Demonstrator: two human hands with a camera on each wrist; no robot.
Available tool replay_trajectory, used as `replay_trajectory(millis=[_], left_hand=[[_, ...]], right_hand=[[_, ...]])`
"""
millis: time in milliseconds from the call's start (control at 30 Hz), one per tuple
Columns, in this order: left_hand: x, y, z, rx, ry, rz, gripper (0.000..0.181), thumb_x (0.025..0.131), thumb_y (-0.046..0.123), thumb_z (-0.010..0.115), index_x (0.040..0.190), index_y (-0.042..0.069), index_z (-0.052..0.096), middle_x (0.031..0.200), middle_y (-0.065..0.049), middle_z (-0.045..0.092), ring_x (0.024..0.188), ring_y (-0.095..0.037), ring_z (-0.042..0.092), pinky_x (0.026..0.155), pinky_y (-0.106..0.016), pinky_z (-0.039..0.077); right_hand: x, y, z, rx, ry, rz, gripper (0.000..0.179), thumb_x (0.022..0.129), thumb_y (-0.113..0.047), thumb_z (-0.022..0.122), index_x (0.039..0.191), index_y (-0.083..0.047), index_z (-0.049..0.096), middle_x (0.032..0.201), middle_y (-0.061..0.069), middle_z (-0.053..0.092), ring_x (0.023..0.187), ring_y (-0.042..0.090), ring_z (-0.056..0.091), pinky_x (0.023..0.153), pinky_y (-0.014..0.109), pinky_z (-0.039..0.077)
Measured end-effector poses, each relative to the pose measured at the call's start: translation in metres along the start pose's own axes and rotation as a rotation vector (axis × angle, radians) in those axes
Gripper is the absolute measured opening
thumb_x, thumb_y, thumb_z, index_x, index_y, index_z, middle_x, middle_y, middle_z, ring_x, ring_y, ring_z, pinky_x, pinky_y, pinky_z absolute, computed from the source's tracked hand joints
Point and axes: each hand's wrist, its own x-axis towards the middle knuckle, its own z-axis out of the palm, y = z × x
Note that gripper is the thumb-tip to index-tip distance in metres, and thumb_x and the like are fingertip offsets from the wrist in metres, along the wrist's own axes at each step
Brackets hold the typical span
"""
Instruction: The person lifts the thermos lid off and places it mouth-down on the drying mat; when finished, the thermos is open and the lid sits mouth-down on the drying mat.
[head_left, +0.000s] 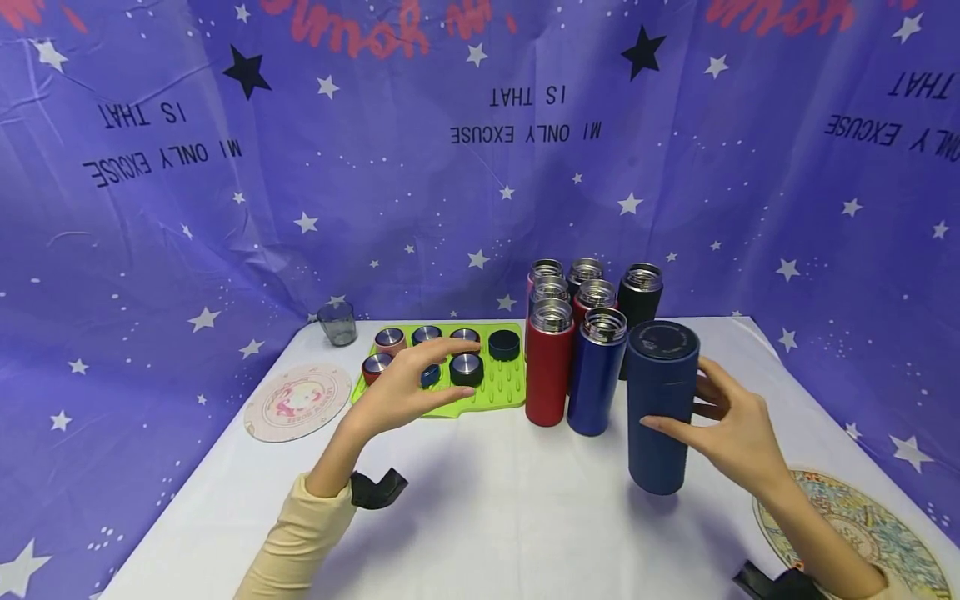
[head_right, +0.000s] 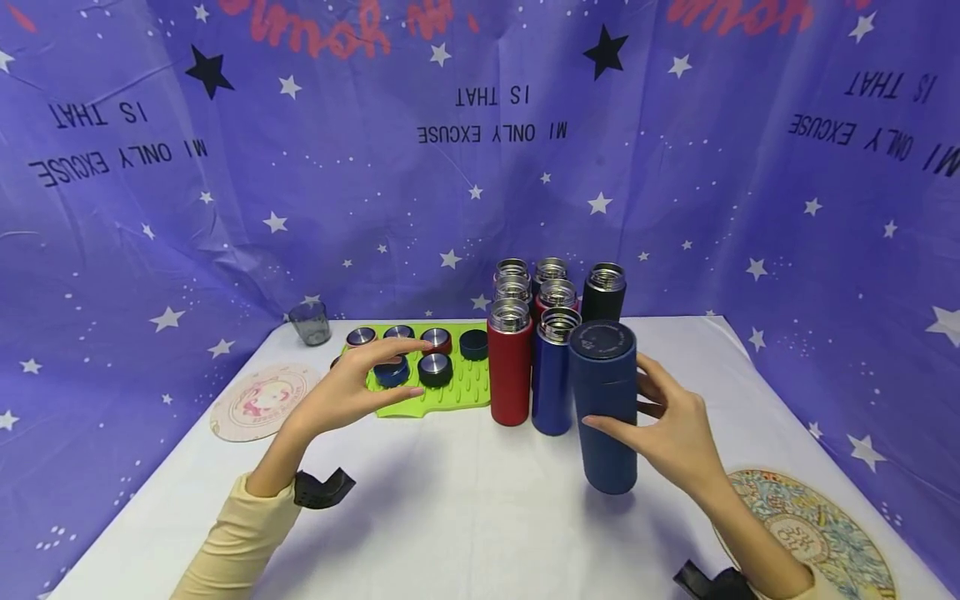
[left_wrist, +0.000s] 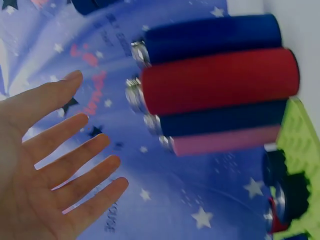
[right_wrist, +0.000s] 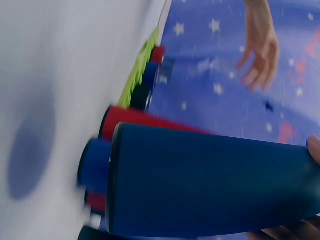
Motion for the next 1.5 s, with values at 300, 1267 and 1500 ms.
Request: replay_trajectory(millis=[300, 1267, 1500], left_hand=[[0.011, 0.022, 0.010, -0.065, 0.043, 0.064, 0.062, 0.085, 0.031, 0.076, 0.140, 0.019, 0.051, 0.138, 0.006, 0.051, 0.123, -0.012, 0.050, 0.099, -0.039, 0.045], [0.016, 0.021, 0.028, -0.080, -0.013, 0.276, 0.068, 0.066, 0.023, 0.090, 0.126, 0.009, 0.062, 0.123, -0.002, 0.062, 0.109, -0.014, 0.055, 0.087, -0.030, 0.052], [0.016, 0.020, 0.034, -0.054, 0.092, 0.162, 0.062, 0.067, 0.032, 0.088, 0.121, 0.012, 0.065, 0.109, 0.003, 0.066, 0.087, -0.007, 0.061, 0.071, -0.025, 0.055]], right_hand=[[0.019, -0.022, 0.051, 0.095, -0.173, -0.154, 0.087, 0.063, -0.027, 0.092, 0.139, -0.013, 0.051, 0.113, 0.009, 0.068, 0.096, 0.026, 0.068, 0.077, 0.037, 0.058], [0.032, -0.038, 0.094, 0.002, -0.394, -0.387, 0.087, 0.058, -0.031, 0.094, 0.135, -0.011, 0.058, 0.112, 0.004, 0.069, 0.089, 0.015, 0.066, 0.077, 0.035, 0.057], [0.030, -0.040, 0.097, -0.037, -0.342, -0.415, 0.087, 0.058, -0.032, 0.094, 0.135, -0.013, 0.058, 0.111, 0.004, 0.069, 0.087, 0.014, 0.066, 0.076, 0.034, 0.057]])
